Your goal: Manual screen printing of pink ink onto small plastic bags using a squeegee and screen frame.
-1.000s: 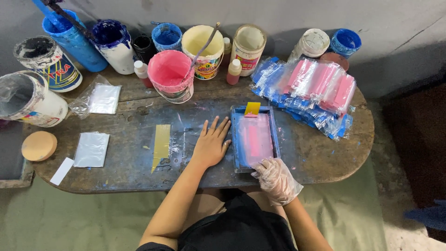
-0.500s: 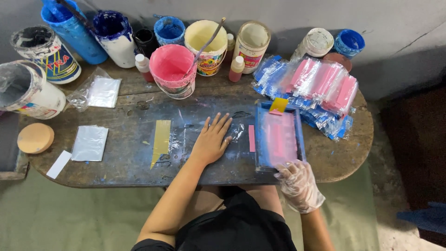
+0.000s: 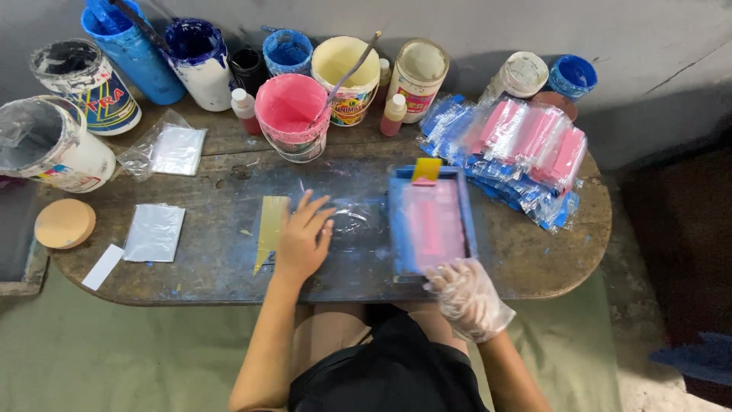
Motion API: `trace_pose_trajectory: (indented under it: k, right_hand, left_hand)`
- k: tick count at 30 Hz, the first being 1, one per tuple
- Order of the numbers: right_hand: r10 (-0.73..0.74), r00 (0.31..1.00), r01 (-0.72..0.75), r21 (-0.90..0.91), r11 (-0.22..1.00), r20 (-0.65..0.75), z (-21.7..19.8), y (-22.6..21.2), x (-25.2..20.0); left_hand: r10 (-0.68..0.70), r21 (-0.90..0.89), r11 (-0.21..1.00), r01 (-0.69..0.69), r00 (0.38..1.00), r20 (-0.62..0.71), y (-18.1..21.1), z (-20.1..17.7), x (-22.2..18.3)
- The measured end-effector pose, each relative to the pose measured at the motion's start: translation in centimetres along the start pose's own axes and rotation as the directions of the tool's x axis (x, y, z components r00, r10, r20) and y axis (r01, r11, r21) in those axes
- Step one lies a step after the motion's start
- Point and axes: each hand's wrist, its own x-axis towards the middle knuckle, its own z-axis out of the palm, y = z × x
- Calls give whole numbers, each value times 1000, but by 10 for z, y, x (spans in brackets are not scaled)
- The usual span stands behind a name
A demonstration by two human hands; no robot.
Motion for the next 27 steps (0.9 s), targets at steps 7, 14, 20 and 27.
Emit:
trace_pose_trajectory:
  k: [7, 14, 20, 27]
  right_hand:
    - [224, 389, 289, 113, -951, 894, 20, 54, 31]
    - [218, 396, 277, 110, -954, 892, 16, 82, 59]
    - [200, 443, 258, 90, -962, 874, 17, 74, 50]
    - [186, 429, 269, 71, -960, 884, 8, 72, 54]
  left_hand:
    - [-264, 236, 939, 251, 964, 25, -21, -23, -33]
    - [-267, 250, 936, 249, 963, 43, -21, -19, -30]
    - [-276, 263, 932, 250, 959, 65, -18, -22, -27]
    - [-274, 254, 934, 253, 960, 51, -21, -19, -29]
